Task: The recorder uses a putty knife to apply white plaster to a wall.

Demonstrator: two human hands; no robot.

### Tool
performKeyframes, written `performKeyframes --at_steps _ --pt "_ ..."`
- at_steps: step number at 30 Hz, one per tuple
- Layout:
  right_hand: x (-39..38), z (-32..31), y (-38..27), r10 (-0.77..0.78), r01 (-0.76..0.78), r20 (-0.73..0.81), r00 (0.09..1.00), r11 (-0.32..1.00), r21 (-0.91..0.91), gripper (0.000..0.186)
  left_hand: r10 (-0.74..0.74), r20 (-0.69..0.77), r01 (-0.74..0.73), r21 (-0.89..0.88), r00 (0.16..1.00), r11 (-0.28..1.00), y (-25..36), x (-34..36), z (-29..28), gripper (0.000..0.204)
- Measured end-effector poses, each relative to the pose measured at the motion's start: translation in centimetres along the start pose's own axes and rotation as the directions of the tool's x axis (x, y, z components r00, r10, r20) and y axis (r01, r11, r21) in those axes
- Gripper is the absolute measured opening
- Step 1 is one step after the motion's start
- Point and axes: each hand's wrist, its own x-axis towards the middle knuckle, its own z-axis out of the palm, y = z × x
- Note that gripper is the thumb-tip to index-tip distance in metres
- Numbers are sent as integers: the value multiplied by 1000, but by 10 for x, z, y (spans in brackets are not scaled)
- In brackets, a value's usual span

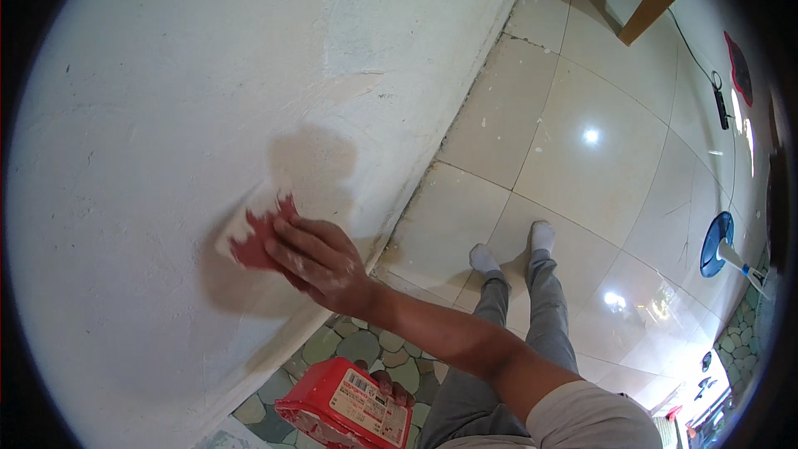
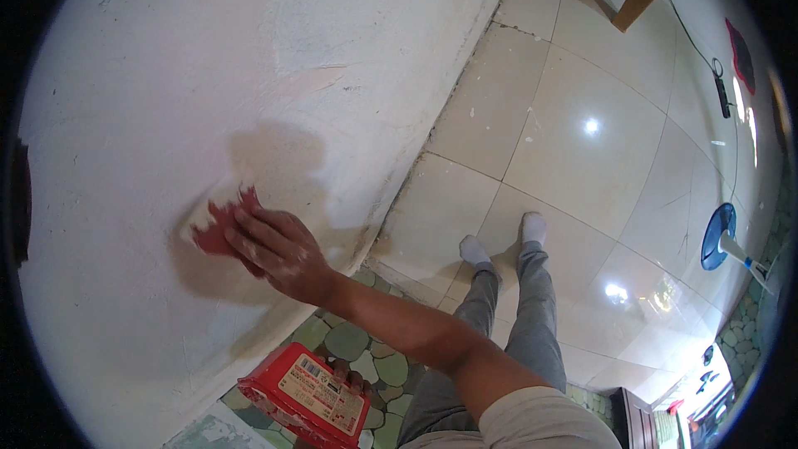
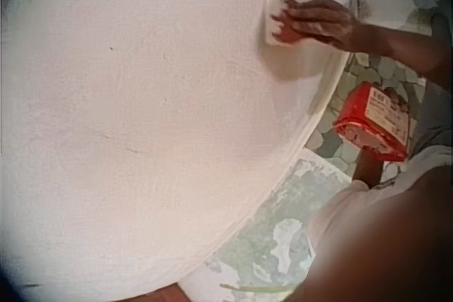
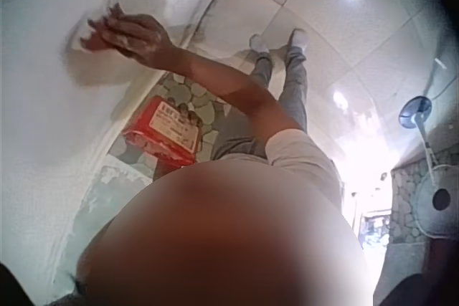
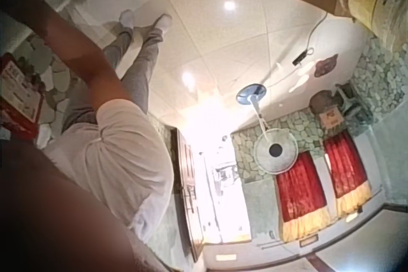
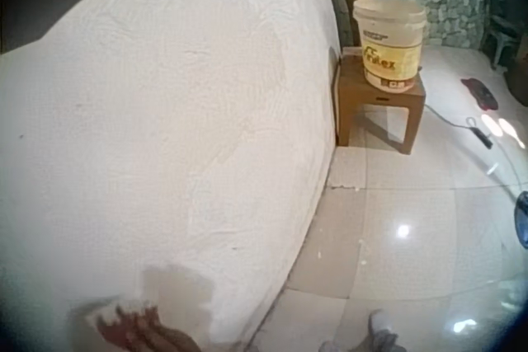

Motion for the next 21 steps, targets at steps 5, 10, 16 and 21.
performKeyframes --at_steps 5,10,16,21 --pt "-11 -47 3 438 -223 158 885 101 970 35 26 -14 -26 9 1000 1000 -9 -10 7 47" --pt "31 -91 74 627 -596 -337 703 777 202 36 41 70 -36 -76 997 996 -24 -3 4 47" --pt "62 -51 117 331 -434 -416 847 882 -184 38 -23 98 30 -69 995 997 -30 1 -5 52" --pt "79 -5 60 278 -353 -412 868 929 -115 47 -18 69 22 -59 997 998 -35 -2 -2 52"
